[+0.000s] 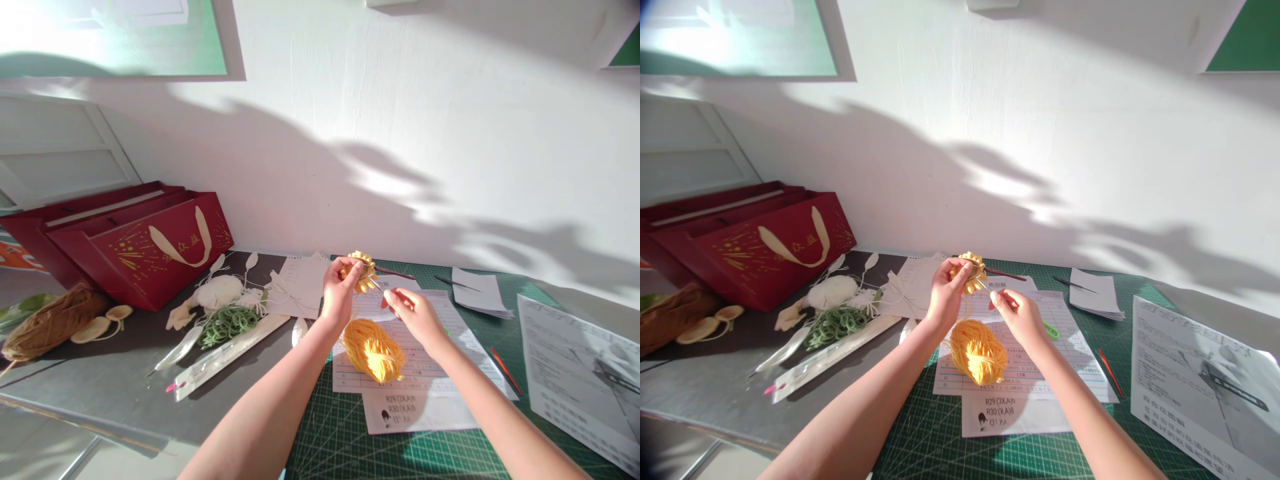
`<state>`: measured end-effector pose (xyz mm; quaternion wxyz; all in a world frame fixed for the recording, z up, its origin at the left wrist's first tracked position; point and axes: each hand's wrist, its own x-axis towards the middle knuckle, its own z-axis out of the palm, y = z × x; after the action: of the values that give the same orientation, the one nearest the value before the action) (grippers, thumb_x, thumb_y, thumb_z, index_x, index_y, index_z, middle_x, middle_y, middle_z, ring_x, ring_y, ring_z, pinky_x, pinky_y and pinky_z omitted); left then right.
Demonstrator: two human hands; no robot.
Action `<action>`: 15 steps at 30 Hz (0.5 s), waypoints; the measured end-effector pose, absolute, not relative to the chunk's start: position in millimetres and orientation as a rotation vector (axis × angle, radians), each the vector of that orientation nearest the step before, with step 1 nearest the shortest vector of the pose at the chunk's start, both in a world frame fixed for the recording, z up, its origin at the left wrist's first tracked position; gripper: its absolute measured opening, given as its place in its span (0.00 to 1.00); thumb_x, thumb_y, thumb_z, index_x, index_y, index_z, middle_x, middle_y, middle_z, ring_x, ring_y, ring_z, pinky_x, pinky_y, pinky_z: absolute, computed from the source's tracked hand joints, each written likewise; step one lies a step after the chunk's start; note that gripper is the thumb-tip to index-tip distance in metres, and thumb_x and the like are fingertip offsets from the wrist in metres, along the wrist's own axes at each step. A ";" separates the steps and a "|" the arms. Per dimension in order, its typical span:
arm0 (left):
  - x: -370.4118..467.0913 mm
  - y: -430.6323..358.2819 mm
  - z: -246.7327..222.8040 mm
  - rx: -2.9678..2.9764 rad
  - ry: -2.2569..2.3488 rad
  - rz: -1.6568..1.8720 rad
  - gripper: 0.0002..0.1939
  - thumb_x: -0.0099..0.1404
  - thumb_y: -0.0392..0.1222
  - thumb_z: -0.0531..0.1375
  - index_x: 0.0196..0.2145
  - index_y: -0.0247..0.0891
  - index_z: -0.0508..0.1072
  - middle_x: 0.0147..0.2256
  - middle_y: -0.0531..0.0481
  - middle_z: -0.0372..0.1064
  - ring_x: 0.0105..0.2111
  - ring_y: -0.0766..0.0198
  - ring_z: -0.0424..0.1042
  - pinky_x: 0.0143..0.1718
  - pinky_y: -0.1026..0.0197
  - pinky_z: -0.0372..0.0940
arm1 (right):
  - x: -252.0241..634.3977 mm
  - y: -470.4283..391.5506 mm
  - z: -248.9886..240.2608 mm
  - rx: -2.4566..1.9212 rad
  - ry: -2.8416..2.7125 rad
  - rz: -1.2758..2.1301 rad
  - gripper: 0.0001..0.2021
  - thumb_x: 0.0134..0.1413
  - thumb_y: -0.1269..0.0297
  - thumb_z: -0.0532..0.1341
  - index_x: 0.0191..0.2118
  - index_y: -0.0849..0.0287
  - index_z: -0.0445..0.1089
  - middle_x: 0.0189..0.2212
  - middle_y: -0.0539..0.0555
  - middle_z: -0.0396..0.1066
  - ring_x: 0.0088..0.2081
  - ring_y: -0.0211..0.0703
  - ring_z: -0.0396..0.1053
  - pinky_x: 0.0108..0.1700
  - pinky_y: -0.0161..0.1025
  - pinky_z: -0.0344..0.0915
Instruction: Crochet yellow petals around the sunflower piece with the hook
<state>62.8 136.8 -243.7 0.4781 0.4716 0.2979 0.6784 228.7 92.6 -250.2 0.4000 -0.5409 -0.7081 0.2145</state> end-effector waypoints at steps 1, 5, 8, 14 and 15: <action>62.8 136.5 -243.7 1.155 0.736 1.659 0.10 0.70 0.44 0.63 0.45 0.35 0.75 0.42 0.47 0.74 0.38 0.60 0.75 0.38 0.54 0.74 | 228.5 93.2 -250.4 -1.361 -1.787 0.587 0.26 0.68 0.43 0.52 0.31 0.60 0.70 0.21 0.46 0.68 0.22 0.34 0.66 0.27 0.34 0.64; 63.3 135.7 -243.4 1.161 0.764 1.672 0.11 0.70 0.44 0.63 0.45 0.35 0.75 0.43 0.46 0.75 0.39 0.59 0.75 0.40 0.52 0.73 | 227.0 92.6 -249.5 -1.344 -1.780 0.675 0.26 0.69 0.43 0.50 0.33 0.60 0.71 0.20 0.45 0.66 0.22 0.34 0.65 0.27 0.34 0.64; 64.0 135.7 -243.6 1.167 0.777 1.676 0.10 0.70 0.44 0.63 0.45 0.35 0.75 0.43 0.46 0.75 0.39 0.59 0.76 0.41 0.52 0.73 | 227.4 91.3 -248.1 -1.346 -1.795 0.646 0.26 0.70 0.44 0.49 0.33 0.59 0.72 0.21 0.47 0.68 0.24 0.37 0.68 0.28 0.35 0.64; 65.7 136.4 -244.1 1.185 0.790 1.683 0.10 0.70 0.44 0.63 0.44 0.35 0.75 0.43 0.46 0.75 0.39 0.59 0.76 0.41 0.52 0.73 | 231.7 88.3 -244.6 -1.420 -1.810 0.327 0.17 0.64 0.48 0.56 0.36 0.55 0.73 0.30 0.53 0.76 0.30 0.44 0.71 0.34 0.39 0.61; 65.8 136.3 -243.9 1.188 0.791 1.683 0.10 0.70 0.44 0.63 0.44 0.35 0.75 0.43 0.47 0.75 0.39 0.59 0.76 0.41 0.52 0.73 | 231.9 87.7 -244.1 -1.428 -1.811 0.270 0.16 0.63 0.49 0.57 0.37 0.55 0.73 0.32 0.54 0.76 0.31 0.45 0.71 0.35 0.40 0.60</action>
<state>65.8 136.3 -243.9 0.4506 0.4806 0.3200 0.6809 231.9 87.7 -244.1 0.3985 -0.5641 -0.7153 0.1068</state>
